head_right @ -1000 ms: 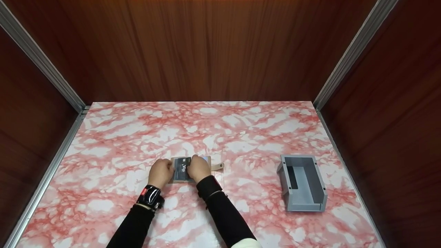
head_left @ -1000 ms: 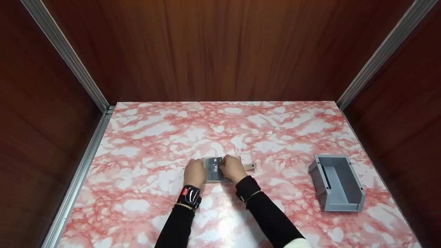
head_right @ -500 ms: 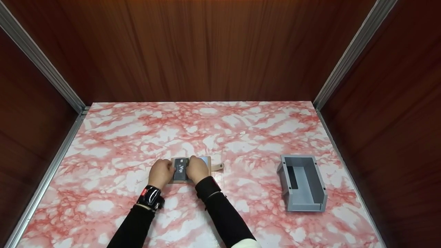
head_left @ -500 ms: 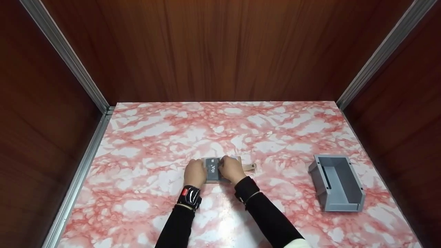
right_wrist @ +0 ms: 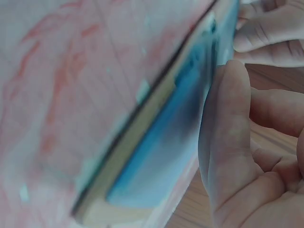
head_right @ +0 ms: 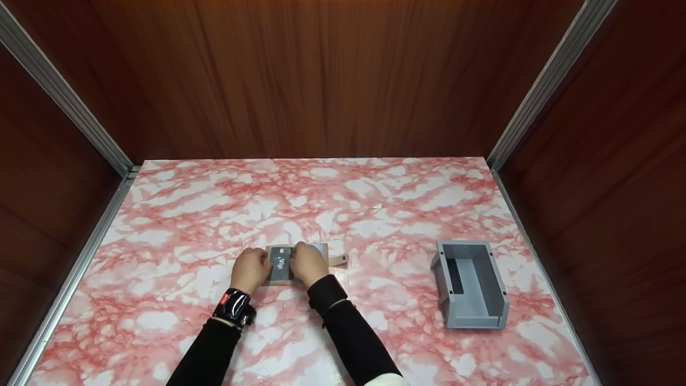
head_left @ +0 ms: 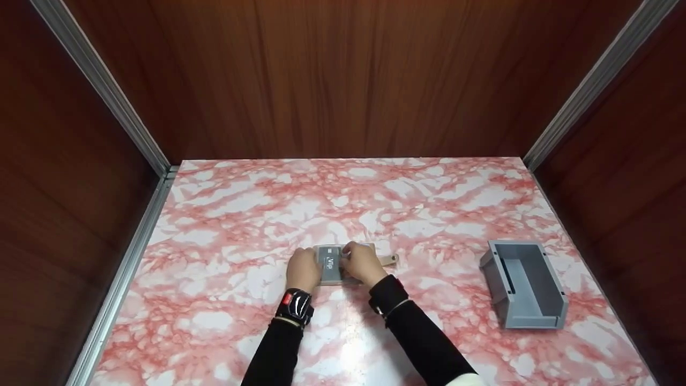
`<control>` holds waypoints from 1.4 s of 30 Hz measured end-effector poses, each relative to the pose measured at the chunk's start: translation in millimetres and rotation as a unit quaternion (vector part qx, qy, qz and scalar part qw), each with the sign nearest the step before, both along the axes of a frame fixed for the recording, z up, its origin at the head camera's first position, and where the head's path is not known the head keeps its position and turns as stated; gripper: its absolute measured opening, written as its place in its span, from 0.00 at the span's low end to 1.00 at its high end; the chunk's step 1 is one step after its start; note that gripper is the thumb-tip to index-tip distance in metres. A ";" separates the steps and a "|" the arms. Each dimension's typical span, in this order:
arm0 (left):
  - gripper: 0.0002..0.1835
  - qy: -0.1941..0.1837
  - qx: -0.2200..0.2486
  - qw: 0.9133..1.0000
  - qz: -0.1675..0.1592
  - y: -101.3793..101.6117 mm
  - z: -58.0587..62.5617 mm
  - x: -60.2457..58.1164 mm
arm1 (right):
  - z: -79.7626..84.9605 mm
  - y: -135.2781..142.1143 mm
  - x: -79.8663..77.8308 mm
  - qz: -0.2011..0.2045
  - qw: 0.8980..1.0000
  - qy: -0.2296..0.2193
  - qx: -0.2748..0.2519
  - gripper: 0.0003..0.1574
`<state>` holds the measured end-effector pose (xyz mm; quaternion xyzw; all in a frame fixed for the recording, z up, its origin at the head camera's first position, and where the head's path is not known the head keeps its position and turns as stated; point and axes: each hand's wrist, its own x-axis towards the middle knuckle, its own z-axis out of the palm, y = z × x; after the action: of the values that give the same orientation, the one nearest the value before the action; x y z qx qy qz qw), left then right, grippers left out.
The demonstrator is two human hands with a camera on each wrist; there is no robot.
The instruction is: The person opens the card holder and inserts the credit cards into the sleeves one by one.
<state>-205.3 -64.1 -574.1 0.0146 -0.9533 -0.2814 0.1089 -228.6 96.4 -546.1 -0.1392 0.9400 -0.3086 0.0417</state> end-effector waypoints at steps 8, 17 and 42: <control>0.08 -0.009 0.014 1.000 0.000 0.7 2.0 0.9 | 19.9 25.0 -3.7 -0.019 1.000 -0.001 -0.012 0.14; 0.08 -0.014 0.001 1.000 0.002 1.1 2.8 1.3 | 32.7 59.6 -6.8 -0.046 0.999 0.016 0.005 0.13; 0.08 -0.032 0.037 0.999 0.008 1.5 3.1 0.0 | 63.0 153.0 -3.2 -0.079 0.995 0.062 0.017 0.17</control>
<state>-205.3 -62.6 -571.0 0.0352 -0.9449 -0.3153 0.0804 -231.8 249.4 -483.1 -0.0830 0.9539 -0.2860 -0.0385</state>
